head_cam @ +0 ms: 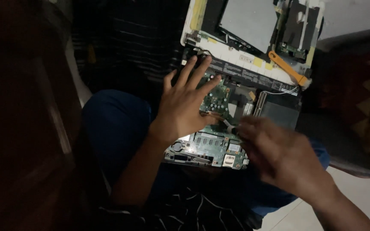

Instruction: Disassembling a laptop by removing screws from the motherboard and lifting it out of the chassis.

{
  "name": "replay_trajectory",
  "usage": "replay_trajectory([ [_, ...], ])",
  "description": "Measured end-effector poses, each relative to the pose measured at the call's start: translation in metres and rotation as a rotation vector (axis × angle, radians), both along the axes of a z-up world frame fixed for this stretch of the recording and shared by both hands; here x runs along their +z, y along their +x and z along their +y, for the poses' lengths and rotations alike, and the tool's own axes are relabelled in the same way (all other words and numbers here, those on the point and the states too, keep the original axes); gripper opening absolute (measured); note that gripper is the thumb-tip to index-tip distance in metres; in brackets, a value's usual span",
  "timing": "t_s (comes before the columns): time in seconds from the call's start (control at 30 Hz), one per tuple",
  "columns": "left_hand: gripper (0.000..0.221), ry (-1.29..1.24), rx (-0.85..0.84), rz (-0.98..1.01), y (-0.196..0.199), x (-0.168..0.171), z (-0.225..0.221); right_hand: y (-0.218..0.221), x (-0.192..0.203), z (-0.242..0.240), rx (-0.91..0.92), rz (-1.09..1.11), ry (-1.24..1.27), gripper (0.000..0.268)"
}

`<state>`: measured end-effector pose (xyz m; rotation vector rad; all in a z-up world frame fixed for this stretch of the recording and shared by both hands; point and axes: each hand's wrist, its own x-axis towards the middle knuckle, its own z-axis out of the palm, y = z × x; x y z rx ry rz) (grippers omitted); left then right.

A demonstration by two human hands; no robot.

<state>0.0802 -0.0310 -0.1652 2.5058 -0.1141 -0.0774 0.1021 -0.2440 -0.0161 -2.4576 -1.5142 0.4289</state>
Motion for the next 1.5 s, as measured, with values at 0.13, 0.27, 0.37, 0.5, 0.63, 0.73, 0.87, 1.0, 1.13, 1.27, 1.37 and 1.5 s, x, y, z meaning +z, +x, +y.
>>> replay_trajectory([
  [0.13,0.095,0.01,-0.004,-0.026,0.0,-0.002,0.0,-0.009,-0.002,0.005,-0.019,-0.107,-0.063,0.027],
  [0.27,0.097,0.02,-0.003,0.002,0.002,0.0,0.001,-0.003,-0.001,0.008,-0.038,-0.132,-0.099,0.026],
  [0.37,0.095,-0.002,0.001,-0.003,0.001,-0.002,0.002,-0.006,-0.001,0.009,-0.022,-0.094,-0.07,0.025],
  [0.5,0.091,-0.018,0.003,-0.034,0.0,-0.005,0.0,-0.001,-0.006,0.005,-0.06,-0.227,-0.093,0.033],
  [0.63,0.097,0.019,-0.006,-0.001,0.001,-0.005,-0.001,-0.002,-0.001,0.007,0.011,-0.051,-0.046,0.036],
  [0.73,0.099,0.026,-0.007,-0.002,0.0,-0.006,0.0,-0.005,0.0,0.008,-0.028,-0.074,-0.049,0.023],
  [0.87,0.098,0.019,0.003,-0.044,-0.001,-0.006,0.001,-0.001,-0.004,0.005,-0.041,-0.174,-0.097,0.031],
  [1.0,0.098,0.032,0.015,-0.063,-0.002,-0.008,0.0,-0.003,0.001,0.007,-0.034,-0.082,-0.064,0.02],
  [1.13,0.097,0.044,0.012,-0.049,0.0,-0.004,0.001,0.002,-0.004,0.002,-0.072,-0.176,-0.072,0.033],
  [1.27,0.098,0.024,0.003,-0.035,0.0,-0.005,0.0,0.0,-0.004,0.001,-0.023,-0.042,-0.067,0.037],
  [1.37,0.098,0.025,0.008,-0.058,-0.002,-0.006,0.0,-0.002,-0.003,0.002,-0.031,-0.069,-0.049,0.023],
  [1.5,0.098,0.031,0.003,-0.026,0.0,-0.002,0.0,-0.003,-0.004,0.004,-0.024,-0.077,-0.063,0.017],
])
